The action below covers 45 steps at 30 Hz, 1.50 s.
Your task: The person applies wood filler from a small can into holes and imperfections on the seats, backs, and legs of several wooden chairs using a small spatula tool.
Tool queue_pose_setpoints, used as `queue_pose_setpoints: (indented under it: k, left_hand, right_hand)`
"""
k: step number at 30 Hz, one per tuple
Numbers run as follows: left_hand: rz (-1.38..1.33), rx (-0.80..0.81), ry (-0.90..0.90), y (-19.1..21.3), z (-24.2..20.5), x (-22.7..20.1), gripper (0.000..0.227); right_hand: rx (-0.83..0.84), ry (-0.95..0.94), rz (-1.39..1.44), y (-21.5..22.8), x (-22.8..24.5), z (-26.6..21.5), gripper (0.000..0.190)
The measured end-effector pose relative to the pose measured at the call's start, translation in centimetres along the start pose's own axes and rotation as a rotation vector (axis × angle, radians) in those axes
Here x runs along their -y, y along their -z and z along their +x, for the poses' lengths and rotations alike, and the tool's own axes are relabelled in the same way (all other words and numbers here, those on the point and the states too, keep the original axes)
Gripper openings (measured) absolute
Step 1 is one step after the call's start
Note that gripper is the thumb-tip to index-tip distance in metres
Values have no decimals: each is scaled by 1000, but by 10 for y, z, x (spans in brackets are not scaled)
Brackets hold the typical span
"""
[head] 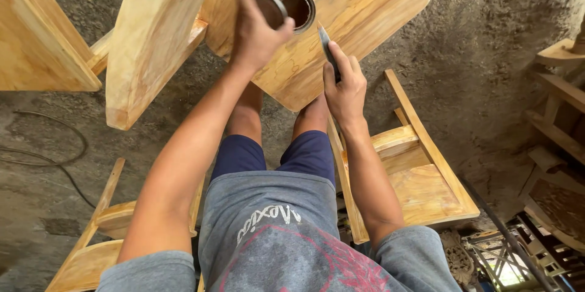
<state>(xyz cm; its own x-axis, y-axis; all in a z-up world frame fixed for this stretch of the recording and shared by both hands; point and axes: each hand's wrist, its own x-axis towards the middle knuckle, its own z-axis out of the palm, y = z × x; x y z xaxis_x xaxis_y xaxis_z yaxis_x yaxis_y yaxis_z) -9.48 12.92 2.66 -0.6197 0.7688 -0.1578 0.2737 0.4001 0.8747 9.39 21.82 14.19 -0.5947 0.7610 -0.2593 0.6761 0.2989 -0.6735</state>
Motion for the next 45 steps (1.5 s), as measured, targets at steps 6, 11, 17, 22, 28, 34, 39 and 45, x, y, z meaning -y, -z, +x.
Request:
queue_pose_setpoints:
  k: [6,11,17,22,28,34,39,45]
  left_hand:
    - [-233,-78,509,-4,-9,37,70]
    - [-217,-78,353,-2,-11,40,70]
    - [-137,-148,342,-8,-13,37,74]
    - [-46,-150,378,-34,-11,49,80]
    - [-363,-280,636,-48,-15,34,85]
    - [-1101,-210,1085,-51,-14,-6,67]
    - [-1086,-407,905,-84,-25,2,71]
    - [-1108,-384,931,-95,-31,7,77]
  right_hand:
    - [210,74,-322,-12,2,30,49]
    - [165,128,-414,17,-1,7,48]
    - [127,425,-629,-18,-3,37,62]
    - [380,412,-901,32,24,28,61]
    - [678,541,-1162,36,78,87,49]
    - [863,545,-1405,-27,84,138,19]
    - [720,821,-1317,-34,68,152,17]
    - [1075,-125,-854,-10,68,172,25]
